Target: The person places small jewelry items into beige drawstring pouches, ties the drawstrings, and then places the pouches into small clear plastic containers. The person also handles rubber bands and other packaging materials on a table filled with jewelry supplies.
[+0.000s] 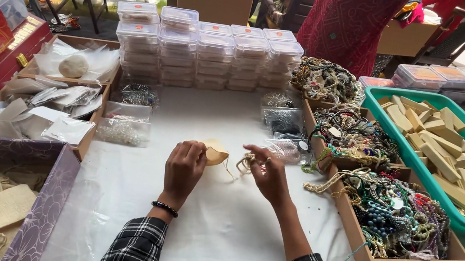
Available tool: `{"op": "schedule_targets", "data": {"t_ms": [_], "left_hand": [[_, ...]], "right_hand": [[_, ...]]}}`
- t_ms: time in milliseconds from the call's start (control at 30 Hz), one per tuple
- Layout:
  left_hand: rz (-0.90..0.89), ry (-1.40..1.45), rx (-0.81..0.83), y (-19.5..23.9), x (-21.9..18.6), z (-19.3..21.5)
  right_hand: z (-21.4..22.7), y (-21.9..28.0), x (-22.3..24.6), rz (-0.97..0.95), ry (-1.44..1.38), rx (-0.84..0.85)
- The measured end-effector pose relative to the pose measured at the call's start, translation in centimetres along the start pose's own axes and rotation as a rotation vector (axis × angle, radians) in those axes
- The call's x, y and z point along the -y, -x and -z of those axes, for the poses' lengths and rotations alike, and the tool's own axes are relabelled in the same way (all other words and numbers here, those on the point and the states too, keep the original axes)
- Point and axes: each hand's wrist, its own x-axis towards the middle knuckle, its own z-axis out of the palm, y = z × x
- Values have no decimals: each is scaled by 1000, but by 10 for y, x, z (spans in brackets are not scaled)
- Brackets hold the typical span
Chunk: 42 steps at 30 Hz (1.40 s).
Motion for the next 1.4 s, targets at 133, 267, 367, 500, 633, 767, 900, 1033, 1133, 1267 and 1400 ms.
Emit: {"op": "schedule_targets", "data": {"t_ms": [133,267,367,500,633,767,900,1033,1133,1267,1400], "left_hand": [[63,9,12,-5,-10,1],[63,92,37,-6,-33,3],[90,222,96,-3,-50,1],[-96,357,290,12,-54,-10],[-234,463,426,-3,-63,7],[-206,282,453,-3,-48,8],[7,325,578,7,-29,-6],[183,380,501,7,-18,-8],[296,462,339,7,-17,-6],[269,378,296,4,-25,-2],[246,346,300,6,-28,-4]], "right_hand": [[-10,3,24,103,181,159],[-22,8,14,232,385,281],[-26,15,-27,175,418,277],[-27,20,-62,48,591,347],[-13,12,-28,100,348,282],[-8,2,-10,307,386,276],[-7,-7,1,406,415,393],[10,-36,55,196,480,486],[23,-61,90,100,331,425],[29,-87,120,145,331,252],[16,-101,140,122,265,229]]}}
